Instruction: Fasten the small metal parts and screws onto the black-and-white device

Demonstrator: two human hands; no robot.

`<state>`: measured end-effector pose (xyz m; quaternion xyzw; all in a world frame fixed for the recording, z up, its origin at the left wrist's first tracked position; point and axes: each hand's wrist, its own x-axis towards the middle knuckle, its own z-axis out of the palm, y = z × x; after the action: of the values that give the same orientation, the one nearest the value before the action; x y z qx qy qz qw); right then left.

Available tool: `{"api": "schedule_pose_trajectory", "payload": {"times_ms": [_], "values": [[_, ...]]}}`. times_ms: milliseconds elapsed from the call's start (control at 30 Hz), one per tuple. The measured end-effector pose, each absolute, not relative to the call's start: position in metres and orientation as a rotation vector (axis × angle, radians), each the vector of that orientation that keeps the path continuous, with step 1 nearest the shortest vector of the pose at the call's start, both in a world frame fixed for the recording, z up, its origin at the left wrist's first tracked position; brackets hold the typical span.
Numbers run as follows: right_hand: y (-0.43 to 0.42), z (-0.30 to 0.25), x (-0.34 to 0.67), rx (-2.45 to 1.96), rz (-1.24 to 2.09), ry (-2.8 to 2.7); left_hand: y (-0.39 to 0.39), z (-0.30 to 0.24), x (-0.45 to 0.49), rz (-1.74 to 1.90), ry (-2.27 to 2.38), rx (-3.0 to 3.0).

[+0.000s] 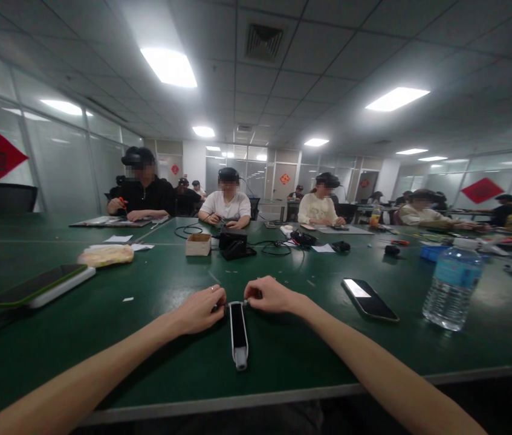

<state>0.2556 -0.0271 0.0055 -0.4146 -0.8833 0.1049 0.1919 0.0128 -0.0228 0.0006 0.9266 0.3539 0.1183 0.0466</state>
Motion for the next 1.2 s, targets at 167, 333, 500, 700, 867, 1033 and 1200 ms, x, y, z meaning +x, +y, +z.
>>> {"api": "schedule_pose_trajectory", "payload": {"times_ms": [167, 333, 500, 700, 867, 1033, 1200], "values": [[-0.0285, 0.0046, 0.2555, -1.147, 0.371, -2.445, -0.0242, 0.0013, 0.0133, 0.349, 1.09, 2.835], [-0.0305, 0.0061, 0.2556, -1.188, 0.518, -2.402, -0.0223, -0.0006, 0.0132, 0.354, 1.095, 2.848], [-0.0312, 0.0066, 0.255, -1.182, 0.711, -2.317, -0.0237, 0.0014, 0.0127, 0.342, 1.106, 2.84], [-0.0287, 0.0061, 0.2595, -1.156, 0.748, -2.302, -0.0227, 0.0008, 0.0117, 0.351, 1.103, 2.838], [-0.0285, 0.0035, 0.2591, -1.134, 0.676, -2.349, -0.0234, 0.0016, 0.0122, 0.338, 1.109, 2.84], [-0.0271, 0.0026, 0.2599, -1.107, 0.595, -2.389, -0.0253, 0.0039, 0.013, 0.334, 1.111, 2.845], [-0.0267, 0.0025, 0.2608, -1.078, 0.623, -2.38, -0.0223, 0.0006, 0.0118, 0.365, 1.083, 2.847]]}}
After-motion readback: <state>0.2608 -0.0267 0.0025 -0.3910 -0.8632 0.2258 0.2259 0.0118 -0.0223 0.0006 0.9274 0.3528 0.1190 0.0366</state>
